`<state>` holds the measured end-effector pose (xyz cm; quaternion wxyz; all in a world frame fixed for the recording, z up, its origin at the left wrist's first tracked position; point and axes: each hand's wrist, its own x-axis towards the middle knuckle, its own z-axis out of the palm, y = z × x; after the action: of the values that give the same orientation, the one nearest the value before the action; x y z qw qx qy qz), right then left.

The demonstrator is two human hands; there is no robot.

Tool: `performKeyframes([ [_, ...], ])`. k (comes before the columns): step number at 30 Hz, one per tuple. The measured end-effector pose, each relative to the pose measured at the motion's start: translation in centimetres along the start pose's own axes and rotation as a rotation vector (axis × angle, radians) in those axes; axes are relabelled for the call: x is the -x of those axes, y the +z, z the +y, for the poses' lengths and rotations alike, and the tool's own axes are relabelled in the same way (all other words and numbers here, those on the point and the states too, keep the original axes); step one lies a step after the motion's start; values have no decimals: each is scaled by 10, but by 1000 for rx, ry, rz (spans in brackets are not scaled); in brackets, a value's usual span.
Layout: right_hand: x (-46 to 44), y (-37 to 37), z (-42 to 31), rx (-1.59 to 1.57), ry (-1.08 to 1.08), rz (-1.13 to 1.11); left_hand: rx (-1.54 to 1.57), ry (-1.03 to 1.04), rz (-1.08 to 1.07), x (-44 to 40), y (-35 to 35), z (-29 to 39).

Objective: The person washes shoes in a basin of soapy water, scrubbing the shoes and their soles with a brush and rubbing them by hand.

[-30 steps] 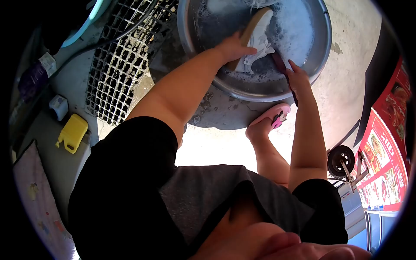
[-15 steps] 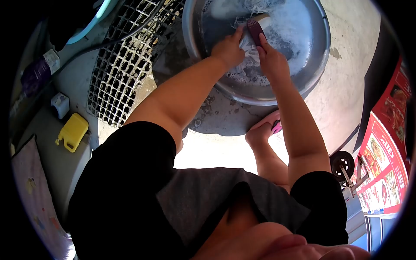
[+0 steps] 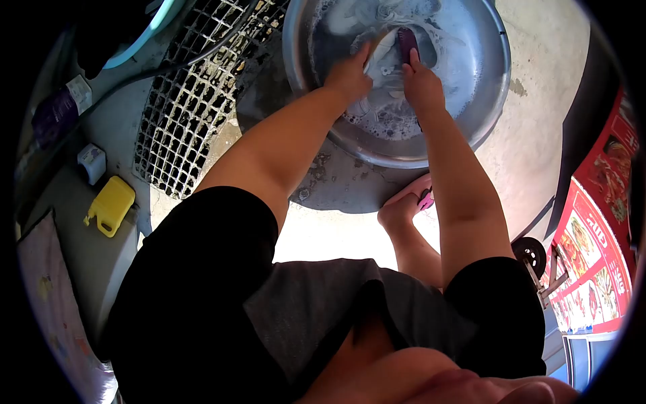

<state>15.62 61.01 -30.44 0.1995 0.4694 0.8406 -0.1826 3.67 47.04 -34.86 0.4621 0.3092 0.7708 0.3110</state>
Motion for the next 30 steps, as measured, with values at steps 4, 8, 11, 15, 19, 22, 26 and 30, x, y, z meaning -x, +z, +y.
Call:
performKeyframes([
  [4, 17, -14, 3, 5, -116, -9, -34, -39, 0, 6, 3, 3],
  [8, -12, -10, 22, -3, -85, 43, -12, 87, 53, -1, 8, 2],
  [11, 14, -15, -1, 84, -168, -34, -2, 13, 13, -4, 4, 4],
  [15, -13, -14, 29, -44, -77, 38, 4, 27, -28, -6, 6, 4],
  [19, 22, -15, -13, 83, -256, -131, -42, 9, 38, -10, 12, -4],
  [22, -15, -11, 14, -14, -131, -34, -46, 26, 48, -5, 18, -7],
  [26, -5, -6, 0, 8, -129, 10, -9, 6, -49, -14, 15, -5],
  [30, 0, -15, 17, -53, -111, 0, -105, -96, -114, -7, 4, 10],
])
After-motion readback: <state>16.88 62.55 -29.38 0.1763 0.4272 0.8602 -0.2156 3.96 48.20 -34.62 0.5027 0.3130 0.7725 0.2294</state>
